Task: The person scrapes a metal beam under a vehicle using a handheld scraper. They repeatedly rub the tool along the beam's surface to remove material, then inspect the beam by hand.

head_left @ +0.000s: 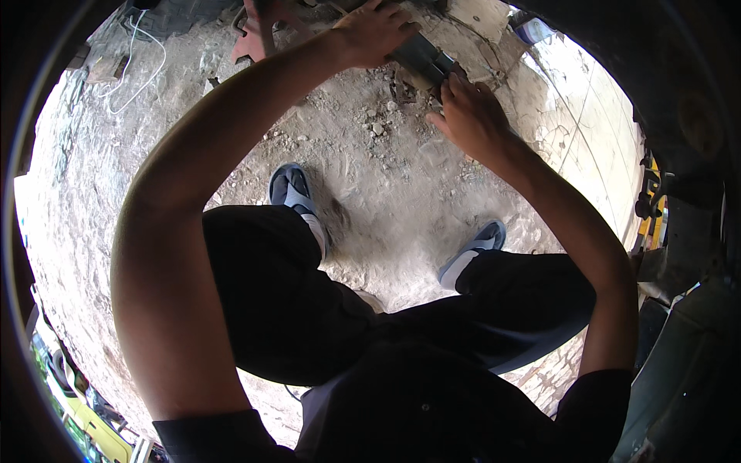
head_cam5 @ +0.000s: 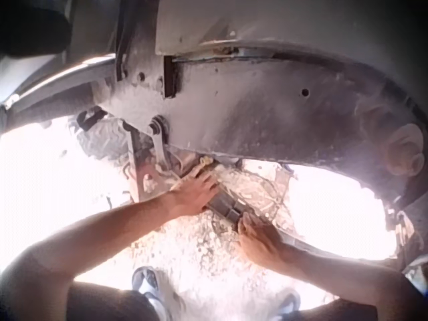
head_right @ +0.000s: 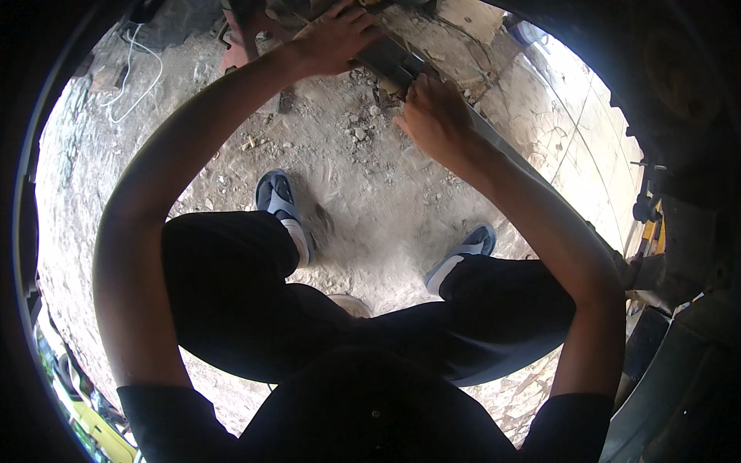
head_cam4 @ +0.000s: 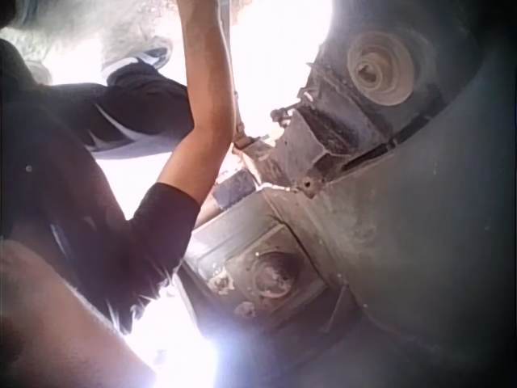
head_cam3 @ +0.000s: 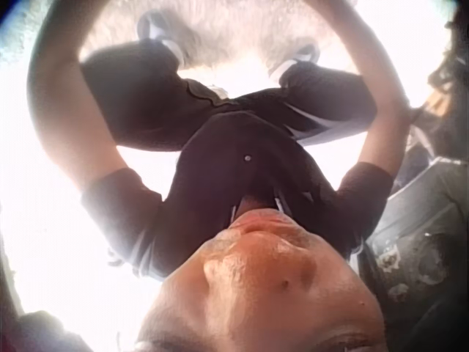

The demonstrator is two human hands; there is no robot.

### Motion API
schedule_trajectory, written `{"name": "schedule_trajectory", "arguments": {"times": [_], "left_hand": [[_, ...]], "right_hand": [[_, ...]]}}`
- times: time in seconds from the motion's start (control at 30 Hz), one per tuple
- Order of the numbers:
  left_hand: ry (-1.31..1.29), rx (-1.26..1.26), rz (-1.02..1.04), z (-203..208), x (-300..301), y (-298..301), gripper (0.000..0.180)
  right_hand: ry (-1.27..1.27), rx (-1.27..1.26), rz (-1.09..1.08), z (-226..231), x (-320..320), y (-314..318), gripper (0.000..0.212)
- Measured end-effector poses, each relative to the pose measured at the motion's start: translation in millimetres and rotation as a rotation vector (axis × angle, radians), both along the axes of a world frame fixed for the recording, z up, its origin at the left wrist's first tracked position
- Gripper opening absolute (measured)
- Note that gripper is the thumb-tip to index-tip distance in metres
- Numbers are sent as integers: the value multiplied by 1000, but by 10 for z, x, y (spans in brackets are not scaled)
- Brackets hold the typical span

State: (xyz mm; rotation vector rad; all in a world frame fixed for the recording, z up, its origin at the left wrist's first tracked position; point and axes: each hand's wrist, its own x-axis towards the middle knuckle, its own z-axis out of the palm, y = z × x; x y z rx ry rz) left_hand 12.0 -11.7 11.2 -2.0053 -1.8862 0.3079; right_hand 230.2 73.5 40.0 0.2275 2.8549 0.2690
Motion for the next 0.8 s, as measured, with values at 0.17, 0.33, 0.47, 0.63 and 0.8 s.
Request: {"name": "schedule_trajectory", "arguments": {"times": [0.17,0.33,0.47,0.63,0.8], "left_hand": [[-47,30,3,-55,-34,42,71],[-64,-35,21,-11,-20,78,71],[-14,-37,29,-36,-5,58,70],[19,-4,16,-11,-13,47,69],[12,-30,27,10,3,29,70]], "right_hand": [[-39,165,11,-17,21,-97,74],[159,158,93,-180,112,162,77],[119,146,86,-172,90,41,79],[120,152,67,-182,91,44,81],[-21,136,36,-122,26,9,83]]}}
